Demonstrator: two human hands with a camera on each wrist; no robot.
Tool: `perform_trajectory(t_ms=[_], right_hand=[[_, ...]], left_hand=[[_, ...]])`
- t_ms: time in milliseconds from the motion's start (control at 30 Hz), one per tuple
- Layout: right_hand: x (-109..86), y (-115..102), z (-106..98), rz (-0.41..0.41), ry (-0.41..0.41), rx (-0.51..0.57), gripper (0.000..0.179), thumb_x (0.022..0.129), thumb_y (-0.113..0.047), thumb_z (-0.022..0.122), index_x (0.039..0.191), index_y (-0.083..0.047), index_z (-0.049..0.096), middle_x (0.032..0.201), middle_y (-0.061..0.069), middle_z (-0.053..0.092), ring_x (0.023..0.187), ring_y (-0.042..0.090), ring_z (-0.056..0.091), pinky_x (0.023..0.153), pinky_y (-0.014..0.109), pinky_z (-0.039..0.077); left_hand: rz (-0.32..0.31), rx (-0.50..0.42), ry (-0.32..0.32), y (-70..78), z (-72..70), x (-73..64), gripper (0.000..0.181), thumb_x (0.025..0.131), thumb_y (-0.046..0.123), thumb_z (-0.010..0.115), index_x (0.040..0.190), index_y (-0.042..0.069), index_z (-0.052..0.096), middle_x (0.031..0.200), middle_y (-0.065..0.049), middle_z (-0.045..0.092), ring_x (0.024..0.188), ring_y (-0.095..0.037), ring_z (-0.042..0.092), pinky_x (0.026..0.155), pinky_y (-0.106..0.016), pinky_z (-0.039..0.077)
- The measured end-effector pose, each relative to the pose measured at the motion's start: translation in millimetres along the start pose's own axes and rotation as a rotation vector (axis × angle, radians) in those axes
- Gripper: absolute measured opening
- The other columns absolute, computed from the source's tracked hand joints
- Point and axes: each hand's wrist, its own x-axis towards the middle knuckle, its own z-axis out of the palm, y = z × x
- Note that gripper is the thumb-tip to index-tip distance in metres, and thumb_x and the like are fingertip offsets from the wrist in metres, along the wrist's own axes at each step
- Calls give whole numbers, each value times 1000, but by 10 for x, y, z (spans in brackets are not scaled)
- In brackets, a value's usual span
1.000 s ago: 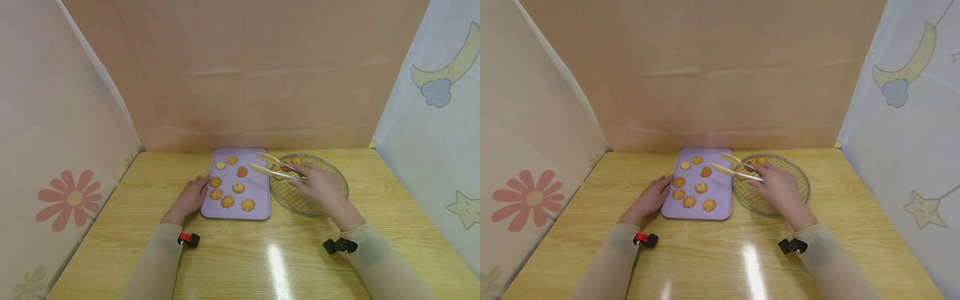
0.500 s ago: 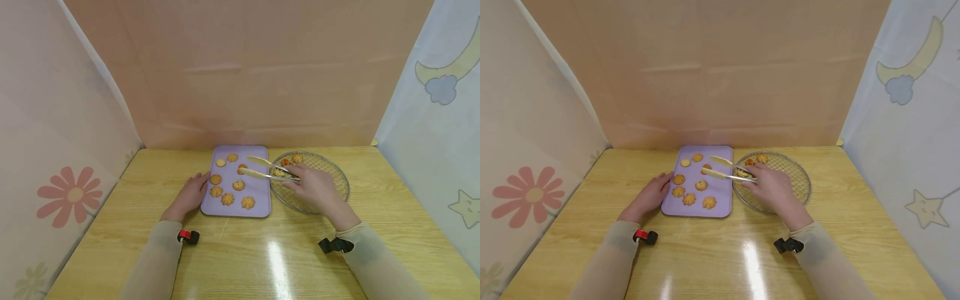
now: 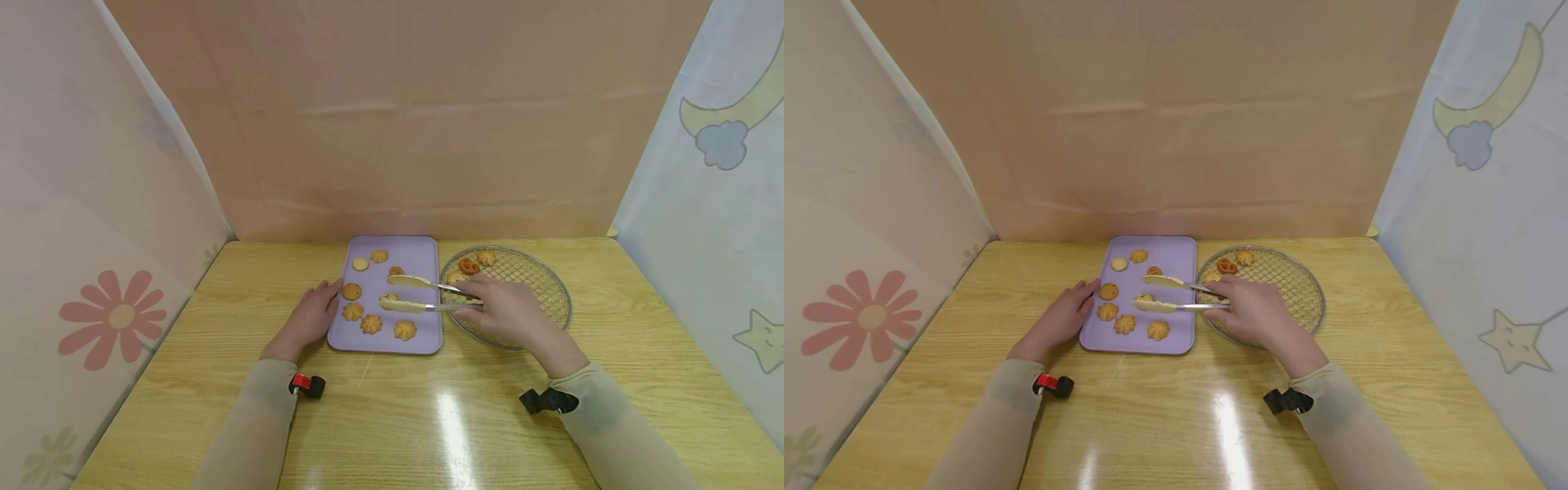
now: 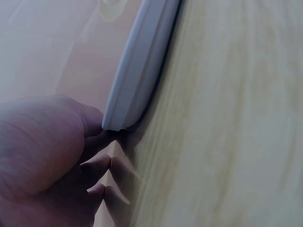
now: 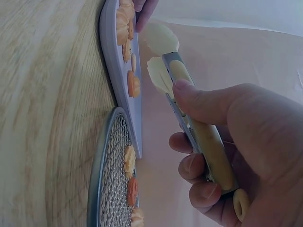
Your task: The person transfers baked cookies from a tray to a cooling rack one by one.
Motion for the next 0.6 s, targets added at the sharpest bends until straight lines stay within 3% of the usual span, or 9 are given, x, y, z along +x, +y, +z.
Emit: perform_trajectory(t_ms=[300,600], right_hand=[[12,23,79,-6,-11,-8,57,99,-46,83,148,-19,73,141,10,73,113,34,77,73,55,62],[36,15,139,-21,-32,-21,54,100,-45,81,146,-18,74,143,14,72,116,39,76,77,59,62]], left_hand=[[-10,9,-11,78,-42,-5,50,116,9,48,165,-3,47,164,-28,51,161,-49,32,134,-64,18],[21,-12,15,-132,73,58,50,117,15,49,165,1,49,163,-26,53,160,-50,33,133,-65,19]])
